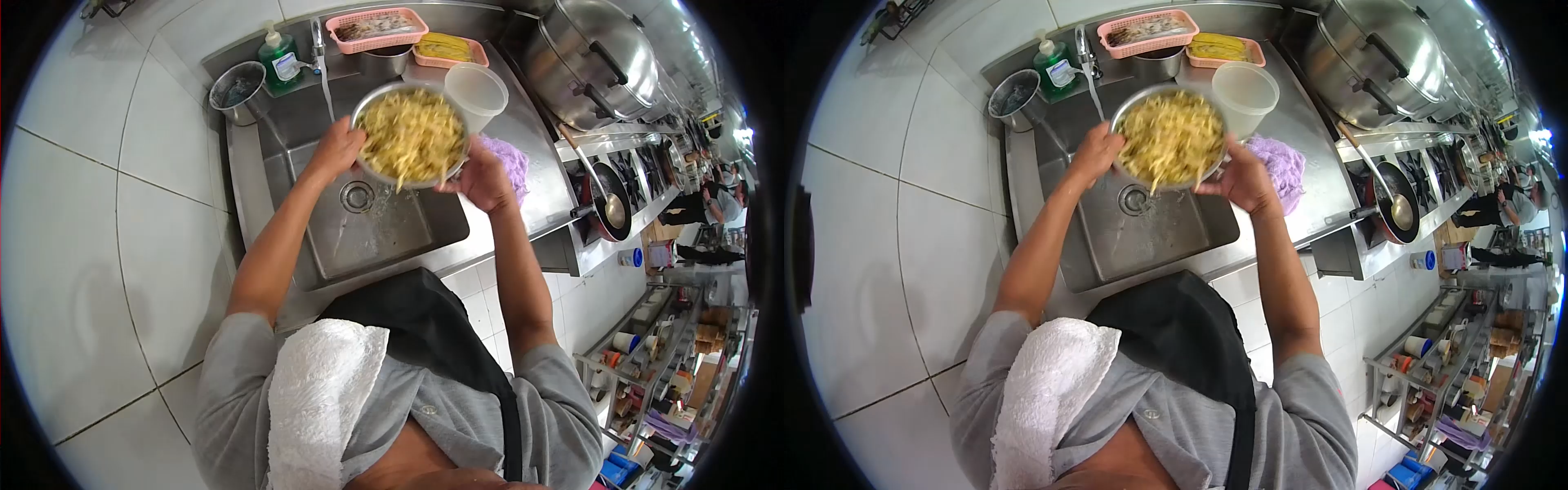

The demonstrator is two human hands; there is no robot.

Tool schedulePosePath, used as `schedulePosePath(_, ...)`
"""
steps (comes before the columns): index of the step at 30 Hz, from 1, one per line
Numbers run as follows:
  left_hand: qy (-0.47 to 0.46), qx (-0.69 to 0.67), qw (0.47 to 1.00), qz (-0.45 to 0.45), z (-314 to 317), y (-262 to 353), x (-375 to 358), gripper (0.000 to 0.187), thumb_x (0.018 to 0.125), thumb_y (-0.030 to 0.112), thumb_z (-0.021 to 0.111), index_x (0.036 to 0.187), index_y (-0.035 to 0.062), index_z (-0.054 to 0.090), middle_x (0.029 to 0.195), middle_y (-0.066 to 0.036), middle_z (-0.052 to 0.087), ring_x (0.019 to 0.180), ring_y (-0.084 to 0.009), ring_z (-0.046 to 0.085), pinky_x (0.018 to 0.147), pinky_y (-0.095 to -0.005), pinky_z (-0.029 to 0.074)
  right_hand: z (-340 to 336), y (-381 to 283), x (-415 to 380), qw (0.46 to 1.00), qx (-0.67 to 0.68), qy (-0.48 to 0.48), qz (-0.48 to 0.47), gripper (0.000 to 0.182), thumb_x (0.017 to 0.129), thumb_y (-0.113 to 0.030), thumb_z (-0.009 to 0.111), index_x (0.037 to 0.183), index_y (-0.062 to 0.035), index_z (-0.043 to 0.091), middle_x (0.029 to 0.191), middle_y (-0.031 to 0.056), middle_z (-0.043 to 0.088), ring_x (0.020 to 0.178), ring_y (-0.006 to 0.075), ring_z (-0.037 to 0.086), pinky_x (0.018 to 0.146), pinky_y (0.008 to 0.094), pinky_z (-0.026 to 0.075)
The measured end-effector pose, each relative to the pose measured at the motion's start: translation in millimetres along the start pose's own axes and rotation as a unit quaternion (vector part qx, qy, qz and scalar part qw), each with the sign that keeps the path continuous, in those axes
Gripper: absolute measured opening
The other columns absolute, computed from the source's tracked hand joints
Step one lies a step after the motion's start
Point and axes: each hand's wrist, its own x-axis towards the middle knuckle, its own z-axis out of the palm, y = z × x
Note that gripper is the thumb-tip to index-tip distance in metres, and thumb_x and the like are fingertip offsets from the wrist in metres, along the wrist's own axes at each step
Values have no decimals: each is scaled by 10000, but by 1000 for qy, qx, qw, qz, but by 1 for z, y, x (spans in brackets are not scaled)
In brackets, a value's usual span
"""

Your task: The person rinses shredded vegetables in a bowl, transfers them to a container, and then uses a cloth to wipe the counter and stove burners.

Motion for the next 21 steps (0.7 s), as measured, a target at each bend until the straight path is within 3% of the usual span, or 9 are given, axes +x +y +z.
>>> schedulePosePath(3, -1, -88, 996, -19, 28, 60, 29, 215, 822, 137, 469, 917, -50, 513, 681, -106, 574, 505, -180, 562, 402, -313, 444, -18, -27, -10, 995, 11, 70, -76, 642, 910, -513, 469, 1318, -23, 393, 1164, 143, 523, 1042, 272, 557, 874, 499, 494)
schedulePosePath(4, 12, -94, 995, -14, 40, 67, 46, 226, 819, 132, 460, 926, -61, 506, 677, -110, 578, 495, -186, 565, 392, -311, 441, -29, -23, -13, 987, 8, 128, -102, 590, 920, -471, 472, 1281, -7, 426, 1100, 121, 556, 1018, 249, 571, 862, 468, 495)
schedulePosePath(7, 20, -115, 993, 31, 76, 76, 90, 245, 813, 126, 443, 896, -92, 519, 654, -141, 593, 458, -203, 574, 389, -314, 458, -70, 2, -31, 992, -31, 116, -33, 498, 924, -392, 488, 1233, -1, 467, 1053, 105, 589, 980, 236, 589, 832, 436, 499)
schedulePosePath(10, 1, -134, 991, 15, 108, 84, 122, 265, 815, 119, 438, 859, -124, 535, 621, -177, 602, 438, -222, 589, 393, -323, 486, -80, 25, -58, 973, -59, 222, -1, 400, 922, -293, 504, 1187, 6, 512, 1061, 116, 615, 962, 238, 607, 813, 414, 504)
schedulePosePath(13, -59, -57, 994, 69, 132, 69, 159, 284, 825, 115, 432, 837, -145, 543, 601, -194, 607, 429, -229, 594, 397, -329, 511, -85, 29, -76, 948, -131, 287, -35, 427, 903, -277, 546, 1209, 19, 506, 1095, 132, 611, 990, 252, 606, 812, 415, 509)
schedulePosePath(15, -51, 95, 985, 133, 150, 43, 186, 276, 861, 135, 448, 848, -86, 611, 616, -164, 637, 431, -185, 605, 419, -282, 521, -91, 22, -80, 939, -153, 304, -45, 464, 881, -267, 591, 1231, 25, 503, 1137, 146, 601, 1008, 259, 603, 821, 404, 506)
schedulePosePath(17, -71, 18, 995, 60, 140, 65, 175, 360, 895, 234, 469, 904, -116, 553, 633, -171, 613, 431, -204, 592, 390, -313, 520, -104, 20, -74, 916, -232, 320, -72, 484, 872, -275, 611, 1237, 27, 510, 1137, 143, 605, 1009, 252, 604, 824, 380, 497)
schedulePosePath(19, -42, -68, 997, 17, 126, 76, 153, 412, 918, 334, 493, 932, -74, 554, 659, -118, 595, 488, -176, 598, 413, -283, 496, -119, 15, -57, 847, -398, 340, -95, 612, 818, -365, 664, 1278, 0, 490, 1238, 190, 532, 1145, 308, 514, 924, 421, 429)
schedulePosePath(21, -27, -121, 992, 34, 105, 71, 134, 411, 920, 355, 504, 947, -53, 552, 682, -93, 581, 507, -157, 586, 432, -266, 477, -143, 19, -33, 711, -595, 341, -155, 752, 773, -456, 691, 1345, -42, 434, 1346, 228, 437, 1263, 358, 410, 1003, 482, 356)
